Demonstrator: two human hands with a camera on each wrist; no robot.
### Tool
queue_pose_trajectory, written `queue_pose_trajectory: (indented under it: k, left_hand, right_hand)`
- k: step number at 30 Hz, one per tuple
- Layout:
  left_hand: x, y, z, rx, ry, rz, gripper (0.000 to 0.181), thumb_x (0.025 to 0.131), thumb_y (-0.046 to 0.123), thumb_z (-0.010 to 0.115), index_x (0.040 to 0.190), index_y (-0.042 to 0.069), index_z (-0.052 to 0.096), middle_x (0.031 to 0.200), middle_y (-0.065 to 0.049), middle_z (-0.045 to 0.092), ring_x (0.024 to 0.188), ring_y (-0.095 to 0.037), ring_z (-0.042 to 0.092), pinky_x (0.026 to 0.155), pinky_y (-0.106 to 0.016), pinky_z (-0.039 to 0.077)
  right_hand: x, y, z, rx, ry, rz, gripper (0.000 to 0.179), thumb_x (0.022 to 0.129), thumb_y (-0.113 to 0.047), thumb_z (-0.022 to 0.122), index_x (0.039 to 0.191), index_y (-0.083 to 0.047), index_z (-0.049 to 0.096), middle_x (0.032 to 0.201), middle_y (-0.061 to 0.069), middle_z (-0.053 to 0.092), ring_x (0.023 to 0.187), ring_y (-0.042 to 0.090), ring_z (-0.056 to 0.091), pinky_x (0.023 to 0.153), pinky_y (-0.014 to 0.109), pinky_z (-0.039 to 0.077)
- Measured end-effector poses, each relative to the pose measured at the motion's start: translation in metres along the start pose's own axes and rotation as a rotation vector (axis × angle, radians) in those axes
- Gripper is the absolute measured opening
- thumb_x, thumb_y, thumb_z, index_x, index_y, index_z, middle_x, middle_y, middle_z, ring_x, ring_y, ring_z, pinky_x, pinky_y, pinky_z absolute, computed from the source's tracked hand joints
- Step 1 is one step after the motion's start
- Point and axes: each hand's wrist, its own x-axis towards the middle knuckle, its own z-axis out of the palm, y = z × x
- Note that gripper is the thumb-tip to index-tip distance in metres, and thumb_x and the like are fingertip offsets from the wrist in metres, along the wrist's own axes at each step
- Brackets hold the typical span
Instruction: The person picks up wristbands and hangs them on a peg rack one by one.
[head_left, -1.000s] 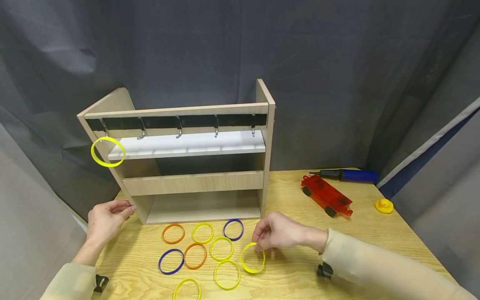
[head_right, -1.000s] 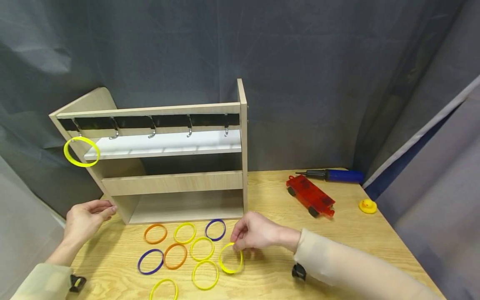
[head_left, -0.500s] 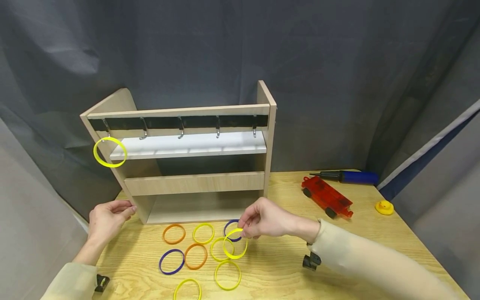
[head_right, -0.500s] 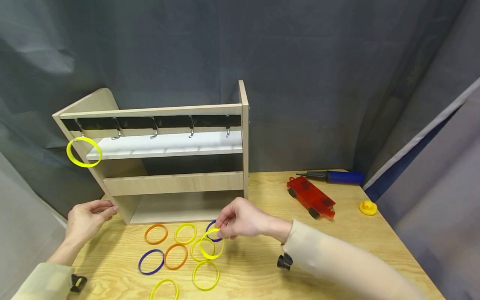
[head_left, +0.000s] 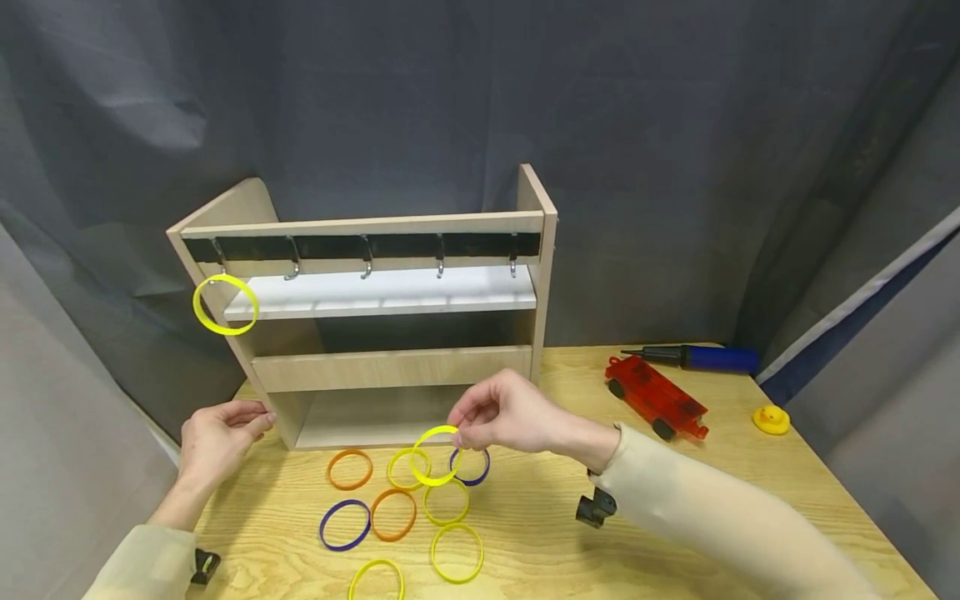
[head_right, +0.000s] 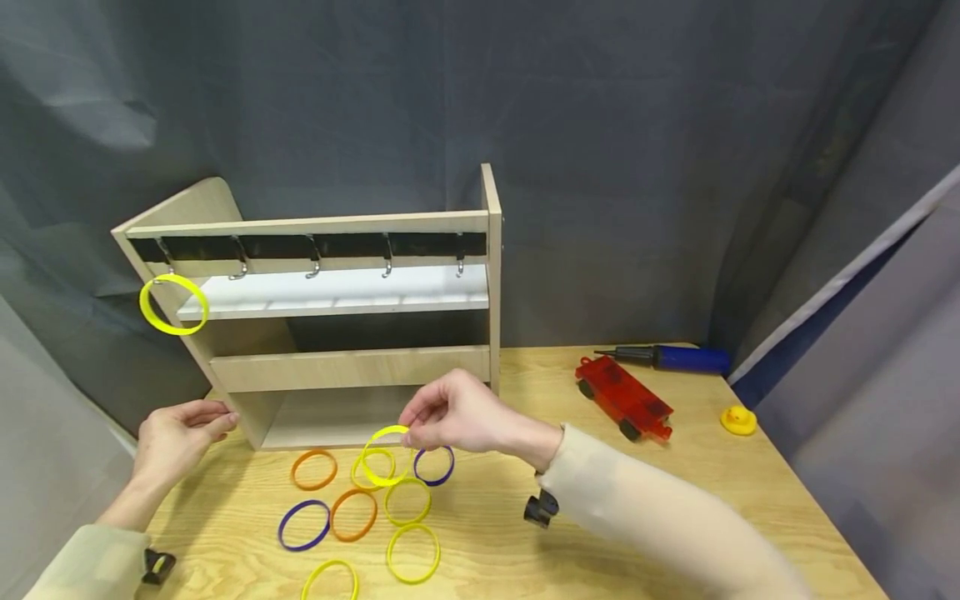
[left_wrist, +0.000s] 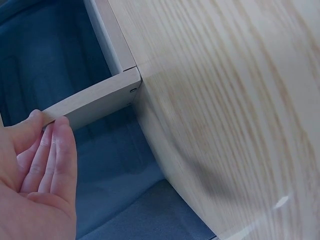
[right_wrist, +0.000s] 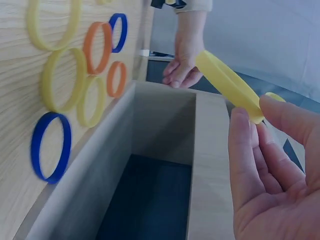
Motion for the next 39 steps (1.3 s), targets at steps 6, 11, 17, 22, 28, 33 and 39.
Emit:
queue_pose_trajectory:
  k: [6, 11, 17, 22, 28, 33, 39]
  left_hand:
    - [0.001, 0.001, 0.002, -0.009, -0.009, 0.001, 0.026, 0.101, 0.027, 0.086, 0.116, 0.005, 0.087, 0.107, -0.015, 0.089, 0.071, 0.024, 0.065, 0.062, -0.013, 0.054]
    - [0.001, 0.001, 0.002, -0.006, -0.002, 0.006, 0.026, 0.101, 0.028, 0.087, 0.114, 0.006, 0.087, 0.106, -0.014, 0.089, 0.07, 0.024, 0.064, 0.062, -0.013, 0.054]
    - [0.002, 0.001, 0.001, 0.005, 0.005, 0.005, 0.025, 0.1, 0.028, 0.087, 0.113, 0.007, 0.088, 0.104, -0.014, 0.089, 0.07, 0.024, 0.063, 0.062, -0.013, 0.053]
    - [0.001, 0.001, 0.001, -0.005, -0.005, 0.0, 0.026, 0.101, 0.028, 0.086, 0.114, 0.005, 0.087, 0.105, -0.015, 0.089, 0.07, 0.021, 0.066, 0.061, -0.014, 0.054]
    - [0.002, 0.002, 0.002, -0.01, 0.005, 0.011, 0.025, 0.1, 0.025, 0.087, 0.114, 0.004, 0.087, 0.105, -0.016, 0.088, 0.069, 0.026, 0.063, 0.06, -0.013, 0.054]
    - [0.002, 0.002, 0.001, -0.002, 0.002, 0.018, 0.025, 0.1, 0.026, 0.087, 0.113, 0.005, 0.087, 0.104, -0.015, 0.089, 0.069, 0.024, 0.064, 0.06, -0.014, 0.054]
    - [0.001, 0.002, -0.001, 0.014, -0.005, 0.013, 0.025, 0.1, 0.027, 0.087, 0.113, 0.006, 0.087, 0.104, -0.015, 0.089, 0.071, 0.022, 0.065, 0.061, -0.015, 0.054]
  right_hand:
    - [0.012, -0.009, 0.004, 0.046, 0.037, 0.003, 0.016, 0.095, -0.004, 0.087, 0.109, 0.001, 0.084, 0.096, 0.013, 0.087, 0.084, 0.017, 0.083, 0.079, 0.027, 0.069]
    - [0.023, -0.017, 0.008, 0.116, 0.065, 0.013, 0.018, 0.095, -0.003, 0.087, 0.112, 0.003, 0.083, 0.101, 0.014, 0.088, 0.087, 0.012, 0.082, 0.086, 0.031, 0.071]
    - [0.04, -0.033, 0.016, 0.242, 0.106, 0.036, 0.02, 0.095, -0.001, 0.088, 0.114, 0.002, 0.083, 0.099, 0.009, 0.088, 0.085, 0.011, 0.082, 0.088, 0.037, 0.072]
    - [0.052, -0.047, 0.02, 0.334, 0.13, 0.009, 0.025, 0.096, 0.002, 0.085, 0.119, 0.007, 0.079, 0.099, 0.006, 0.086, 0.088, 0.012, 0.083, 0.091, 0.04, 0.072]
    - [0.062, -0.064, 0.027, 0.426, 0.147, -0.03, 0.028, 0.096, 0.003, 0.084, 0.123, 0.01, 0.077, 0.097, 0.005, 0.085, 0.09, 0.011, 0.083, 0.099, 0.045, 0.07]
    - [0.073, -0.078, 0.037, 0.483, 0.158, -0.066, 0.027, 0.094, 0.006, 0.084, 0.121, 0.01, 0.077, 0.091, -0.002, 0.084, 0.087, 0.009, 0.082, 0.098, 0.042, 0.07]
    - [0.086, -0.09, 0.05, 0.535, 0.19, -0.079, 0.03, 0.095, 0.006, 0.084, 0.123, 0.011, 0.077, 0.092, -0.005, 0.085, 0.087, 0.008, 0.081, 0.098, 0.037, 0.07]
